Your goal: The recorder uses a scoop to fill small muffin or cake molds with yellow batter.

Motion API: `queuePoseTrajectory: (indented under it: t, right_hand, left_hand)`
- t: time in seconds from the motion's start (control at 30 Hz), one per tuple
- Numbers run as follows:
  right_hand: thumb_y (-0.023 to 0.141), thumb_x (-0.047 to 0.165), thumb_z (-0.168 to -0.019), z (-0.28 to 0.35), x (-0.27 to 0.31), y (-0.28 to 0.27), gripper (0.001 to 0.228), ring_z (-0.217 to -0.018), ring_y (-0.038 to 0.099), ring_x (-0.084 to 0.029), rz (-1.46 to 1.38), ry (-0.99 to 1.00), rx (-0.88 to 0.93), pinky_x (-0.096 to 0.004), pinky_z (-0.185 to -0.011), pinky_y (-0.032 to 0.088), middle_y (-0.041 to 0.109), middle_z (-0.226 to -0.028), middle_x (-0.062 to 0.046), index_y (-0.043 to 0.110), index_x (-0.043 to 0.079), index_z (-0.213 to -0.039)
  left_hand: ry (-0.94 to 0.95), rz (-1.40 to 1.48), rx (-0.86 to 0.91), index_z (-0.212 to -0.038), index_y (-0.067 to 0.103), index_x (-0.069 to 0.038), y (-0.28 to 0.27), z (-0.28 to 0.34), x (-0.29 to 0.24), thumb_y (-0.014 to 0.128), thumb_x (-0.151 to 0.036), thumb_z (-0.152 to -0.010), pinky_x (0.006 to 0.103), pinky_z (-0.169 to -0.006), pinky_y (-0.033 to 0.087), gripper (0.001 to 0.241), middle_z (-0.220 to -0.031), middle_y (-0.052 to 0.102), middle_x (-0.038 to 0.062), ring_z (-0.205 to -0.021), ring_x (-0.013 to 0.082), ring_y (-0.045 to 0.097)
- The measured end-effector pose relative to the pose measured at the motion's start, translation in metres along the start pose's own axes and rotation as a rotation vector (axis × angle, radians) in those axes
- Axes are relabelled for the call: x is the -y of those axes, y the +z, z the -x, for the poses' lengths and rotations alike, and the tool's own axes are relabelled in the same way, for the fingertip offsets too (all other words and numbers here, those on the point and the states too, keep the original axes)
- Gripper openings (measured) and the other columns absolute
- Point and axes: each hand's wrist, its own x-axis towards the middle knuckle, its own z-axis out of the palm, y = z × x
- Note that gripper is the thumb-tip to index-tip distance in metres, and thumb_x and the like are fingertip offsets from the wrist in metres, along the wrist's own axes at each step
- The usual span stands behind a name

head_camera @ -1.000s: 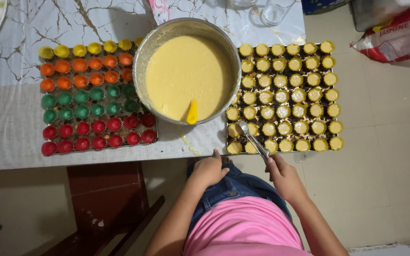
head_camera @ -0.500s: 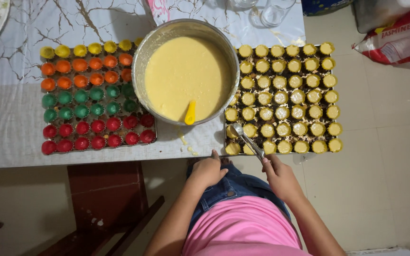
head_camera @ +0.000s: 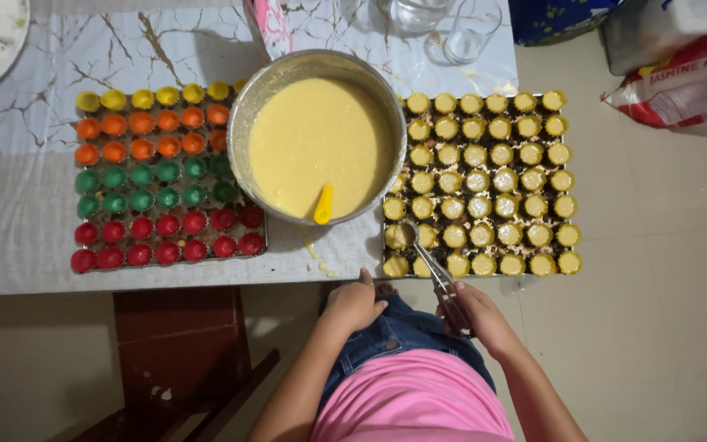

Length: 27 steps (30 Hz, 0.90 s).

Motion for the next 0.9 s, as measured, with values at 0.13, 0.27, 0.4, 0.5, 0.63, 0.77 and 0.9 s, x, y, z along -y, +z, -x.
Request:
queuePoseTrajectory:
  t: [0.13,0.27,0.4,0.5,0.63,0.77,0.9]
  right_hand:
    - [0.032,0.048,-0.104,0.0,0.009,0.0,0.055,-0.06,0.067,-0.023,-0.13,0.059,0.086,-0.037,-0.058,0.056,0.073,-0.083,-0.014,0.064,0.004,-0.113]
    - [0.032,0.051,-0.102,-0.004,0.003,-0.007,0.059,-0.061,0.068,-0.026,-0.241,0.13,0.139,-0.039,-0.06,0.058,0.074,-0.085,-0.016,0.063,0.003,-0.12]
    - [0.033,0.055,-0.101,-0.007,0.001,-0.017,0.065,-0.063,0.071,-0.03,-0.29,0.184,0.208,-0.041,-0.062,0.06,0.075,-0.089,-0.02,0.06,0.001,-0.125]
    - [0.03,0.061,-0.098,-0.007,0.003,-0.023,0.073,-0.063,0.072,-0.031,-0.326,0.177,0.269,-0.041,-0.061,0.06,0.074,-0.088,-0.021,0.059,0.001,-0.126]
    - [0.017,0.076,-0.09,-0.011,0.011,-0.039,0.095,-0.062,0.072,-0.03,-0.38,0.122,0.356,-0.042,-0.059,0.061,0.073,-0.086,-0.022,0.058,-0.002,-0.125]
    - [0.015,0.081,-0.088,-0.019,0.021,-0.056,0.101,-0.062,0.071,-0.029,-0.372,0.078,0.394,-0.04,-0.059,0.06,0.073,-0.087,-0.023,0.057,-0.003,-0.126]
    - [0.012,0.082,-0.088,-0.029,0.038,-0.071,0.102,-0.063,0.071,-0.029,-0.363,-0.014,0.376,-0.039,-0.061,0.059,0.073,-0.088,-0.023,0.056,-0.001,-0.125]
  left_hand:
    - [-0.01,-0.016,0.022,-0.157,0.018,0.012,-0.005,0.006,-0.005,0.062,-0.044,-0.096,0.0511,-0.084,0.057,0.094,-0.106,0.072,0.026,-0.098,0.0401,0.071]
    - [-0.039,-0.017,0.019,-0.158,0.016,0.009,0.003,0.002,-0.003,0.062,-0.046,-0.096,0.0521,-0.084,0.057,0.094,-0.106,0.072,0.025,-0.098,0.0402,0.071]
    - [-0.082,-0.025,0.024,-0.162,0.007,0.0,0.009,0.005,-0.001,0.062,-0.045,-0.096,0.0528,-0.087,0.056,0.097,-0.109,0.072,0.024,-0.1,0.0402,0.071]
    - [-0.135,-0.04,0.05,-0.165,0.0,-0.012,0.007,0.012,0.002,0.062,-0.045,-0.097,0.0533,-0.092,0.054,0.097,-0.113,0.071,0.023,-0.104,0.0407,0.07]
    - [-0.206,-0.013,0.073,-0.164,-0.006,-0.033,0.006,0.016,0.003,0.064,-0.042,-0.095,0.0532,-0.098,0.053,0.099,-0.119,0.069,0.022,-0.109,0.0408,0.069]
    - [-0.268,0.009,0.098,-0.164,-0.008,-0.039,0.002,0.022,-0.006,0.064,-0.042,-0.095,0.0532,-0.1,0.052,0.1,-0.119,0.07,0.022,-0.111,0.0403,0.068]
    - [-0.317,0.025,0.115,-0.163,-0.007,-0.041,-0.005,0.024,-0.014,0.064,-0.041,-0.096,0.0539,-0.1,0.051,0.098,-0.12,0.07,0.02,-0.113,0.0393,0.067]
